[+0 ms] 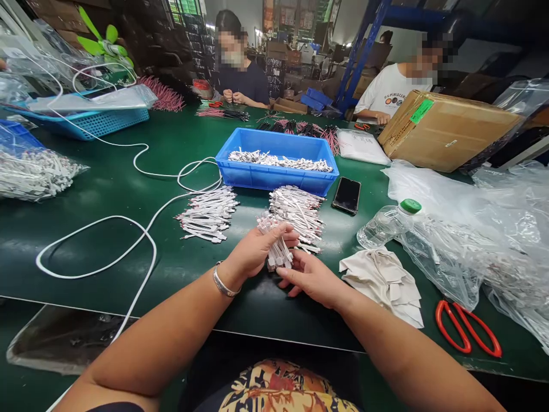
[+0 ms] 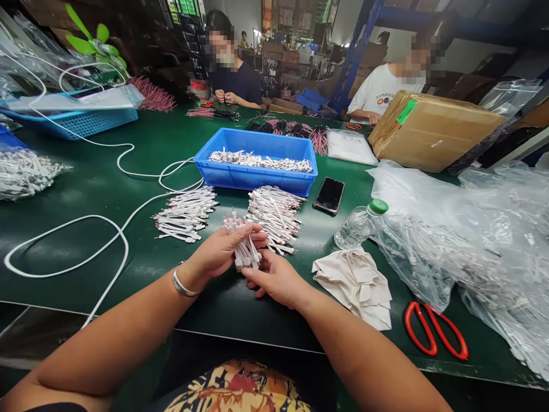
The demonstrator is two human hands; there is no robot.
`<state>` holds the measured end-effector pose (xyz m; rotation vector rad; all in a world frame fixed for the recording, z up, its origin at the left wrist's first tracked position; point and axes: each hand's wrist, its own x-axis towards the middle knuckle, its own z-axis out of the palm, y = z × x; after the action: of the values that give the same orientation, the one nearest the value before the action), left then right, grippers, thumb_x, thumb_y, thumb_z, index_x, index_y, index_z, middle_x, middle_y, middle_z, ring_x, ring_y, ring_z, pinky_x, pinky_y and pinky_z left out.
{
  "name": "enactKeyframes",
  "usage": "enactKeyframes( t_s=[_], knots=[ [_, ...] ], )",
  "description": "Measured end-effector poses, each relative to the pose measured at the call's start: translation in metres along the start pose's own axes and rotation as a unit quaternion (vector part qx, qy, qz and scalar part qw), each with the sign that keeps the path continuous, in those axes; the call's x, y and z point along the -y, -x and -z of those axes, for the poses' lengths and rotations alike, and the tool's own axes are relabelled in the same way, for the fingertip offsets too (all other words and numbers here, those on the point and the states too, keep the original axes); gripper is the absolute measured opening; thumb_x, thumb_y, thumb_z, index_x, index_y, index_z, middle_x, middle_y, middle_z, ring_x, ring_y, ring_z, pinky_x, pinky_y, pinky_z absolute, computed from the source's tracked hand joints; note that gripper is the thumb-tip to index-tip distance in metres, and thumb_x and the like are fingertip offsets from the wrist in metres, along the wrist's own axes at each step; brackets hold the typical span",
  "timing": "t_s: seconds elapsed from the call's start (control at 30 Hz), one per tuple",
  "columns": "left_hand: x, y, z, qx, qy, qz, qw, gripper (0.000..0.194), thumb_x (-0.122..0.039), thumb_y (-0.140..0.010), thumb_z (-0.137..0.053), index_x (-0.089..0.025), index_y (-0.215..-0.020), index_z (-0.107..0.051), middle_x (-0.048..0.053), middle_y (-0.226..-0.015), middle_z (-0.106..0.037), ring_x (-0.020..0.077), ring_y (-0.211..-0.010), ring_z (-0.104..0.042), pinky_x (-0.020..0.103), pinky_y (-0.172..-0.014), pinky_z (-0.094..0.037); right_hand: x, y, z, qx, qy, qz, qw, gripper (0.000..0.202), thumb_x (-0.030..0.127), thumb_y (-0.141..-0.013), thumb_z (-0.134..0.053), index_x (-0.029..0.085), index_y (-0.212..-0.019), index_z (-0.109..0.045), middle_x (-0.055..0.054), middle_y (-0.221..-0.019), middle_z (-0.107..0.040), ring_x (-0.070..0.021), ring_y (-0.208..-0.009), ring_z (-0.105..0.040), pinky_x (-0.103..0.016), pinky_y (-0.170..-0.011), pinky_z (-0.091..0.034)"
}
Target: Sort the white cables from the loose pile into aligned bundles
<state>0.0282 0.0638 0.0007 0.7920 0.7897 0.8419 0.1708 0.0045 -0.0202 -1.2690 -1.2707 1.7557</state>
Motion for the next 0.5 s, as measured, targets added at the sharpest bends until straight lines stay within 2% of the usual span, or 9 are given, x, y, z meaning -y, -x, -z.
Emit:
enactKeyframes(
  t_s=[0.1, 0.2, 0.3, 0.37, 0.43, 0.5],
  knots=[
    [-0.004, -0.001, 0.0, -0.011, 0.016, 0.004, 1.0, 0.028, -0.031, -0.076, -0.066, -0.013, -0.097, -0.065, 0.01, -0.09, -0.071, 0.0212, -0.085, -0.066, 0.036, -0.078, -0.053, 0.001, -0.002, 0.008, -0.034, 0.075, 0.033, 0.996, 0.033, 0.041, -0.081, -0.057, 0.018, -0.105, -0.055, -0.004, -0.086, -0.06, -0.0137, -0.068, -0.061, -0.018, -0.044, -0.045],
    [-0.005, -0.002, 0.0, -0.015, 0.017, 0.01, 1.0, 0.03, -0.031, -0.075, -0.068, -0.013, -0.099, -0.065, 0.011, -0.091, -0.071, 0.0214, -0.087, -0.066, 0.035, -0.078, -0.053, 0.003, -0.001, 0.014, -0.041, 0.12, 0.046, 0.991, 0.033, 0.045, -0.082, -0.054, 0.018, -0.101, -0.057, -0.003, -0.082, -0.061, -0.0136, -0.066, -0.061, -0.017, -0.041, -0.041],
    [-0.003, -0.002, 0.0, -0.014, 0.006, 0.01, 1.0, 0.032, -0.032, -0.074, -0.069, -0.014, -0.101, -0.065, 0.011, -0.092, -0.07, 0.0215, -0.088, -0.065, 0.035, -0.077, -0.053, 0.004, -0.001, 0.017, -0.052, 0.139, 0.073, 0.986, 0.036, 0.049, -0.083, -0.051, 0.018, -0.101, -0.057, -0.003, -0.081, -0.061, -0.014, -0.067, -0.06, -0.019, -0.045, -0.041],
    [-0.001, -0.002, 0.0, -0.007, -0.005, 0.005, 1.0, 0.034, -0.032, -0.072, -0.07, -0.014, -0.1, -0.066, 0.011, -0.096, -0.07, 0.0221, -0.091, -0.065, 0.035, -0.078, -0.053, 0.003, -0.001, 0.018, -0.086, 0.186, 0.121, 0.971, 0.032, 0.046, -0.084, -0.05, 0.018, -0.094, -0.061, -0.002, -0.078, -0.061, -0.0136, -0.068, -0.058, -0.023, -0.054, -0.044],
    [0.0, 0.0, 0.0, 0.008, -0.024, 0.002, 1.0, 0.035, -0.034, -0.07, -0.071, -0.014, -0.099, -0.068, 0.012, -0.1, -0.069, 0.0227, -0.094, -0.064, 0.035, -0.081, -0.052, 0.002, -0.003, 0.018, -0.134, 0.247, 0.177, 0.943, 0.025, 0.041, -0.084, -0.053, 0.018, -0.088, -0.064, -0.002, -0.079, -0.061, -0.0135, -0.069, -0.055, -0.027, -0.065, -0.045],
    [0.001, 0.002, -0.001, 0.029, -0.052, -0.001, 0.998, 0.036, -0.036, -0.07, -0.071, -0.014, -0.097, -0.069, 0.012, -0.102, -0.069, 0.0227, -0.096, -0.063, 0.034, -0.083, -0.05, 0.0, -0.004, 0.017, -0.166, 0.281, 0.218, 0.92, 0.019, 0.036, -0.082, -0.057, 0.019, -0.086, -0.065, -0.003, -0.082, -0.061, -0.0134, -0.069, -0.053, -0.028, -0.068, -0.044]
  ],
)
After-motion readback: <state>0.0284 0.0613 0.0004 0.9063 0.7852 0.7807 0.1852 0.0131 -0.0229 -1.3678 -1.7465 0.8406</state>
